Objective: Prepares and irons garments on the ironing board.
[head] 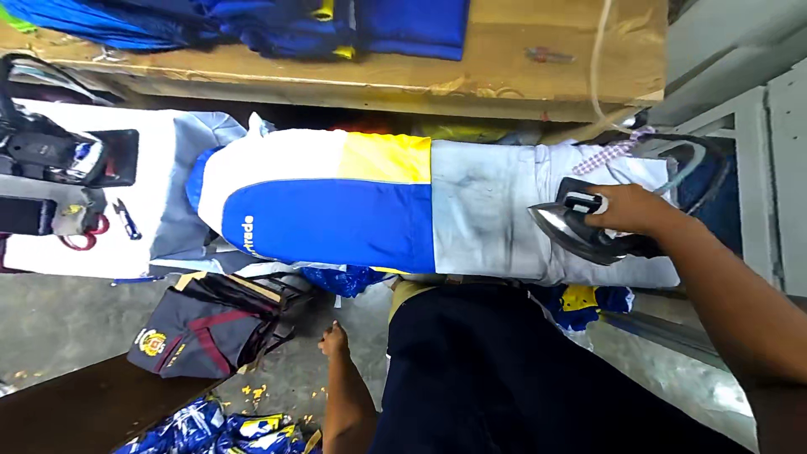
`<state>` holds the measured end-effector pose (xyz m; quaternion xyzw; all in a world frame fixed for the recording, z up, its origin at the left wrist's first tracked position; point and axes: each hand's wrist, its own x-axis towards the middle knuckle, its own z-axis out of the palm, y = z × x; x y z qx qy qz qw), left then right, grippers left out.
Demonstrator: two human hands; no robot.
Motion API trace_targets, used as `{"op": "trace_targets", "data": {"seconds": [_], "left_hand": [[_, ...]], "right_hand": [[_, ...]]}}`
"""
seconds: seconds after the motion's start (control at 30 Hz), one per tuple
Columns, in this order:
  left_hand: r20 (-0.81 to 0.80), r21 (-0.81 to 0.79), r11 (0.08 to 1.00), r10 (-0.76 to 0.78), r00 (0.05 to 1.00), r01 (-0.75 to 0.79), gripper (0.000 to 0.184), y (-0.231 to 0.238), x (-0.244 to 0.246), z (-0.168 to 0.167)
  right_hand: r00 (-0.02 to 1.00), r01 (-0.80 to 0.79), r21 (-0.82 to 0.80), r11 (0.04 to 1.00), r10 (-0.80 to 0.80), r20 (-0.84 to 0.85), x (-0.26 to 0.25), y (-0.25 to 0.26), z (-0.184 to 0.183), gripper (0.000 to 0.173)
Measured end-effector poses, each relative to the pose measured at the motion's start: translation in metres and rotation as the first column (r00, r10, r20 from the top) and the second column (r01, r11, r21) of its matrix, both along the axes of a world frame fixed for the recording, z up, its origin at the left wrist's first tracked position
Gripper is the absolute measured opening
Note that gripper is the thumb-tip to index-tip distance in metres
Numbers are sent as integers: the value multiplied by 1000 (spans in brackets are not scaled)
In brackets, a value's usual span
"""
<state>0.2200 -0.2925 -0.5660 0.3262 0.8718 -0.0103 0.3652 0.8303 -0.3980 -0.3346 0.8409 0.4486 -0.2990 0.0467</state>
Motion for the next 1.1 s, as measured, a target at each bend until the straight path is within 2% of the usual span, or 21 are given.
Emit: {"op": "trace_targets", "data": {"seconds": [0.13,0.23,0.37,0.5,0.57,0.6,0.67,0.73,0.83,0.9,0.97,1.03,1.1], "left_hand": [[-25,-48,995,-84,996,83,53,-7,13,9],[-69,-62,983,-178,982,174,52,10,12,30],[-118,-12,985,-170,978,170,53,31,4,61],[-116,16,988,-154,981,157,51,47,4,71],[-19,87,993,-85,996,86,50,49,5,67],[81,153,988,-18,997,6,49,50,7,66],[273,218,960,116,955,-179,50,58,16,71],[395,222,917,226,890,-331,46,76,20,75],[516,249,854,283,809,-457,39,114,22,78],[528,285,832,278,803,-475,42,137,25,87],[532,329,820,248,809,-468,47,158,22,91],[522,368,827,194,831,-424,54,176,15,89],[425,424,850,118,897,-313,54,193,8,87]], "right_hand": [[996,85,60,995,-86,24,52,-27,-23,34],[991,130,24,991,-131,32,69,-34,-39,40],[989,148,17,989,-148,-14,72,-34,-49,49],[985,160,31,987,-157,-69,78,-36,-56,52],[985,166,12,986,-165,-41,69,-32,-47,60],[985,173,25,985,-172,-11,64,-29,-41,66],[985,161,151,975,-169,38,50,-21,-30,69],[991,124,281,952,-134,16,26,1,-17,62],[991,53,322,945,-10,-135,-24,61,0,48],[971,-18,333,943,96,-219,-53,107,-8,40],[945,-35,323,946,137,-297,-78,157,-24,36],[926,45,312,949,78,-370,-97,206,-44,36],[929,129,330,935,2,-370,-110,250,-67,37]]}}
